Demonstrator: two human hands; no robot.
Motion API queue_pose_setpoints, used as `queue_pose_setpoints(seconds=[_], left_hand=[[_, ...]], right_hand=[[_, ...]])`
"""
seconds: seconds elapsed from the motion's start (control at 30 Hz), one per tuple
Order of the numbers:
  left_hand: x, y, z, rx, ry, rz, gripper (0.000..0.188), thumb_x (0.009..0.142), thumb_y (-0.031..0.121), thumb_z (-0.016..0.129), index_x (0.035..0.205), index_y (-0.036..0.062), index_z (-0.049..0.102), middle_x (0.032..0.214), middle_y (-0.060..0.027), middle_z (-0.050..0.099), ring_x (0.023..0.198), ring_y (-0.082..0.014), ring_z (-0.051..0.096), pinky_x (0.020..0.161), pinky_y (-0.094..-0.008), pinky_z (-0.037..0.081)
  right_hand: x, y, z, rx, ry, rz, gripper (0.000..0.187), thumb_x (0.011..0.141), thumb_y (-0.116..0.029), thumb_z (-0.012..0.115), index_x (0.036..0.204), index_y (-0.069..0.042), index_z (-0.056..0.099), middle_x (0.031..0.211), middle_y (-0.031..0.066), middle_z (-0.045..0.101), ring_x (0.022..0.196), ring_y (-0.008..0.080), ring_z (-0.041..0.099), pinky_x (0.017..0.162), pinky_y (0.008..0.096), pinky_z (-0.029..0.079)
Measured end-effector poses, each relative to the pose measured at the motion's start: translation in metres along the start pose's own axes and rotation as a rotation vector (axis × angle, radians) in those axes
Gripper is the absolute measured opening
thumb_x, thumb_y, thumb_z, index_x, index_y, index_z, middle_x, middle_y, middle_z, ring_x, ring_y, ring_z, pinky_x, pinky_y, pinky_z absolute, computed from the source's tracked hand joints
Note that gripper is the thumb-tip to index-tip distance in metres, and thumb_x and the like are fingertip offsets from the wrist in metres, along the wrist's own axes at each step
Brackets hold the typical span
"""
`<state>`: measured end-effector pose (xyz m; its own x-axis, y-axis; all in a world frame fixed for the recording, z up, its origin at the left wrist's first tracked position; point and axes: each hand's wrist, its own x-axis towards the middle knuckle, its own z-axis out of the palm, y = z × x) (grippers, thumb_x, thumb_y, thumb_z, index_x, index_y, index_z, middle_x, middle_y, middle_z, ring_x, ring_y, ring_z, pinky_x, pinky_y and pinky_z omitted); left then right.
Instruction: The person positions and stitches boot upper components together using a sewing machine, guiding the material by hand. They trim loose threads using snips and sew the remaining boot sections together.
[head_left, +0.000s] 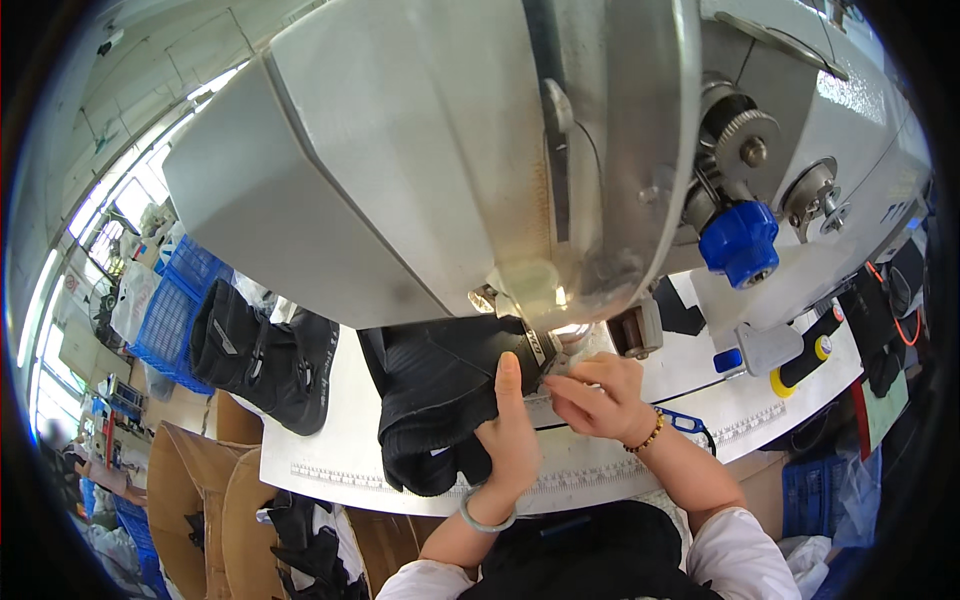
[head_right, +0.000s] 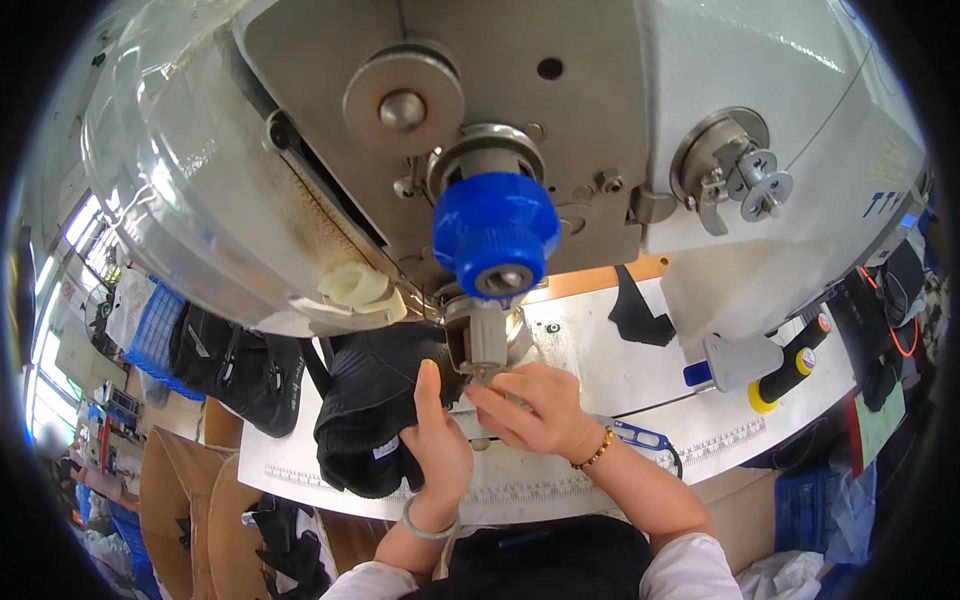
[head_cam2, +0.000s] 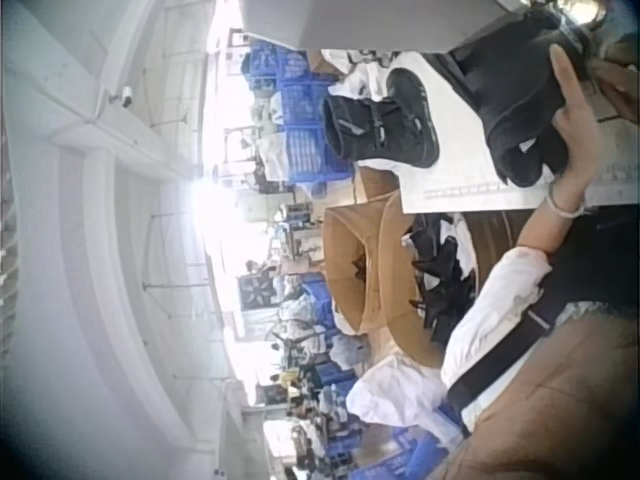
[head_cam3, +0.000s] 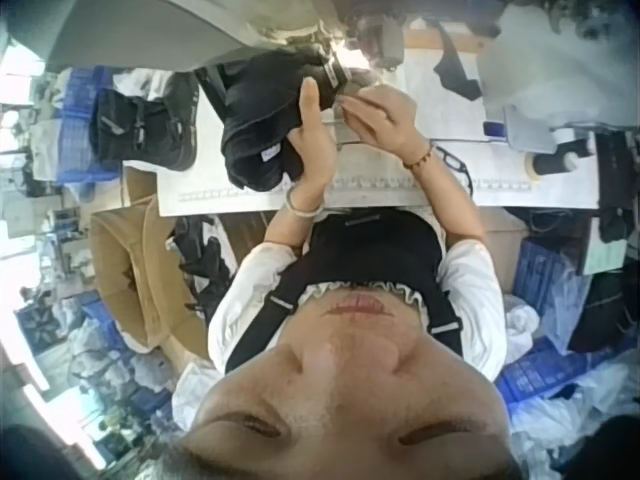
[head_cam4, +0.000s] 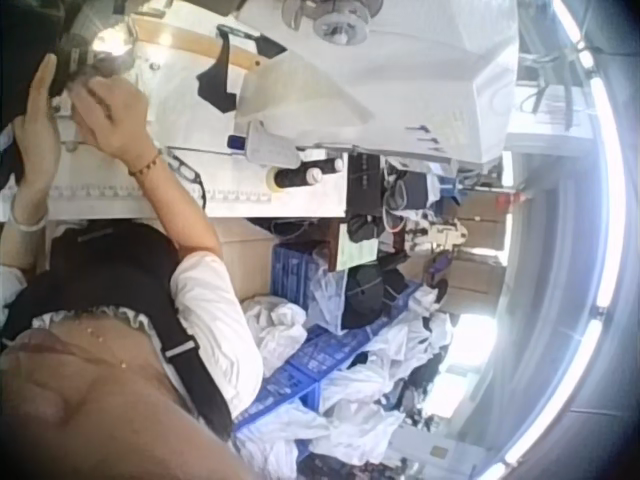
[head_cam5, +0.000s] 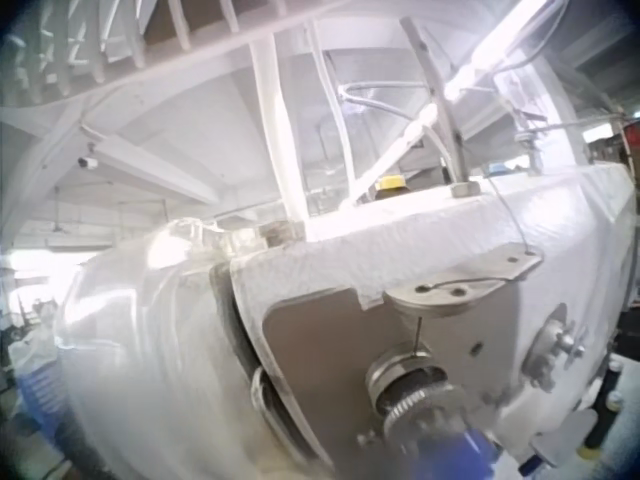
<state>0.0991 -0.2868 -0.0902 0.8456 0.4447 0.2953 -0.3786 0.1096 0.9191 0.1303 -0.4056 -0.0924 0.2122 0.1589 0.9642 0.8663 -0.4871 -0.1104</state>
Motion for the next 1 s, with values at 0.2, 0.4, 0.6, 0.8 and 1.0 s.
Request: queue_pose_setpoints(seconds=[0.2,0.4,0.6,0.8,1.0], left_hand=[[0.001,-0.013,-0.033,0.573,-0.252,0.503,0.044,0.081,-0.016,0.046,0.123,-0.0038,0.053,0.113,-0.0122,0.063,0.101,-0.0195,0.063,0.084,-0.0283,0.048],[0.015,-0.013,-0.039,0.081,-0.262,0.061,0.032,0.089,-0.009,0.050,0.117,0.0012,0.061,0.114,-0.0119,0.062,0.101,-0.0193,0.060,0.093,-0.0291,0.043],[0.021,-0.013,-0.041,0.580,-0.296,0.654,0.043,0.080,-0.015,0.050,0.118,0.0020,0.060,0.105,-0.0160,0.065,0.093,-0.0273,0.065,0.083,-0.0316,0.048],[0.022,-0.009,-0.037,0.418,-0.318,0.419,0.048,0.077,-0.017,0.049,0.122,0.0003,0.056,0.102,-0.0186,0.066,0.090,-0.0317,0.066,0.081,-0.0343,0.051],[0.028,-0.008,-0.038,0.447,-0.355,0.526,0.044,0.081,-0.015,0.049,0.121,0.0007,0.057,0.108,-0.0166,0.064,0.096,-0.0287,0.063,0.089,-0.0340,0.046]], right_hand=[[0.010,-0.025,0.000,0.605,-0.120,0.849,0.013,0.087,-0.015,0.064,0.082,-0.003,0.060,0.061,0.0032,0.058,0.046,0.0082,0.049,0.044,0.0224,0.039],[0.019,-0.034,0.007,0.884,-0.176,1.166,0.024,0.096,-0.022,0.055,0.087,-0.001,0.060,0.058,0.0012,0.059,0.047,0.0019,0.048,0.041,0.0197,0.034],[0.018,-0.033,0.008,0.905,-0.150,1.112,0.022,0.097,-0.022,0.052,0.095,-0.002,0.063,0.055,0.0006,0.057,0.047,0.0018,0.047,0.041,0.0193,0.033],[0.015,-0.033,0.010,0.924,-0.137,1.135,0.022,0.098,-0.021,0.051,0.097,-0.003,0.064,0.055,0.0004,0.056,0.047,0.0020,0.047,0.041,0.0192,0.033],[0.013,-0.034,0.014,0.870,-0.100,1.151,0.020,0.097,-0.018,0.053,0.099,-0.002,0.064,0.056,-0.0003,0.055,0.049,0.0022,0.049,0.043,0.0195,0.036]])
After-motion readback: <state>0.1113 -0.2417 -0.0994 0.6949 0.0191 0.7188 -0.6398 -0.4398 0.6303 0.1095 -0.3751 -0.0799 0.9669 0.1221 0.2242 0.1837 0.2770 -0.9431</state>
